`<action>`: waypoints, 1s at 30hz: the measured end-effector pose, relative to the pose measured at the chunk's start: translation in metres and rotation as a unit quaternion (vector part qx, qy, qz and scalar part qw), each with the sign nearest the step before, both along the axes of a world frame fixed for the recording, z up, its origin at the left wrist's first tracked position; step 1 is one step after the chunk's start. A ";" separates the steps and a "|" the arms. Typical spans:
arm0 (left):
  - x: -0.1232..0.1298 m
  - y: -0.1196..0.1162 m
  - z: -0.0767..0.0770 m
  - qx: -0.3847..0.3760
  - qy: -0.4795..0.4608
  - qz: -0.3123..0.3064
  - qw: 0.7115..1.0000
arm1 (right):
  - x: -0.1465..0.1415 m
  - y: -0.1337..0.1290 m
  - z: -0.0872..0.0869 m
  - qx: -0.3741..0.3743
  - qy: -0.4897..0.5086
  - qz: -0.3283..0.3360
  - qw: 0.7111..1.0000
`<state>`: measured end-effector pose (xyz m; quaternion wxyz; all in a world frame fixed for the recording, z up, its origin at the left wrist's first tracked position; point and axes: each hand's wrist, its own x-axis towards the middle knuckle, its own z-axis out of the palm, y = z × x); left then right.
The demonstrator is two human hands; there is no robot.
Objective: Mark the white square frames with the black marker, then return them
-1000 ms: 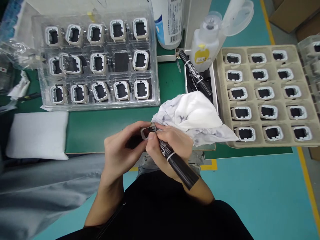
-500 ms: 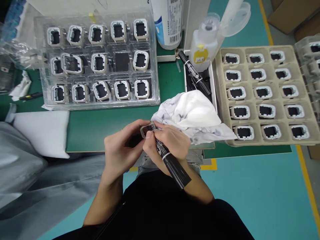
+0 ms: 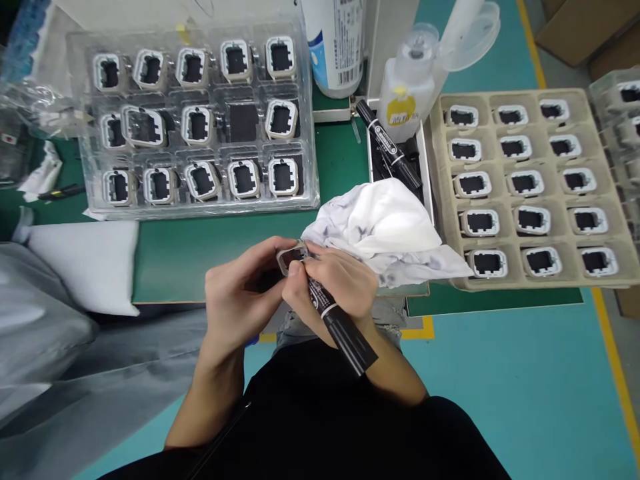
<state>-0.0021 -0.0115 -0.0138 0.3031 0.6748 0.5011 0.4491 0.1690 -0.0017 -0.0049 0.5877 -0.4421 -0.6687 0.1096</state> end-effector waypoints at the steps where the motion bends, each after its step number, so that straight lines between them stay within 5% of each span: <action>1: 0.000 0.000 0.000 -0.004 -0.005 0.000 1.000 | 0.000 0.000 -0.001 -0.004 0.006 -0.001 1.000; 30: -0.002 0.004 0.001 -0.059 -0.073 -0.007 0.996 | 0.000 0.000 0.002 -0.012 0.013 0.017 1.000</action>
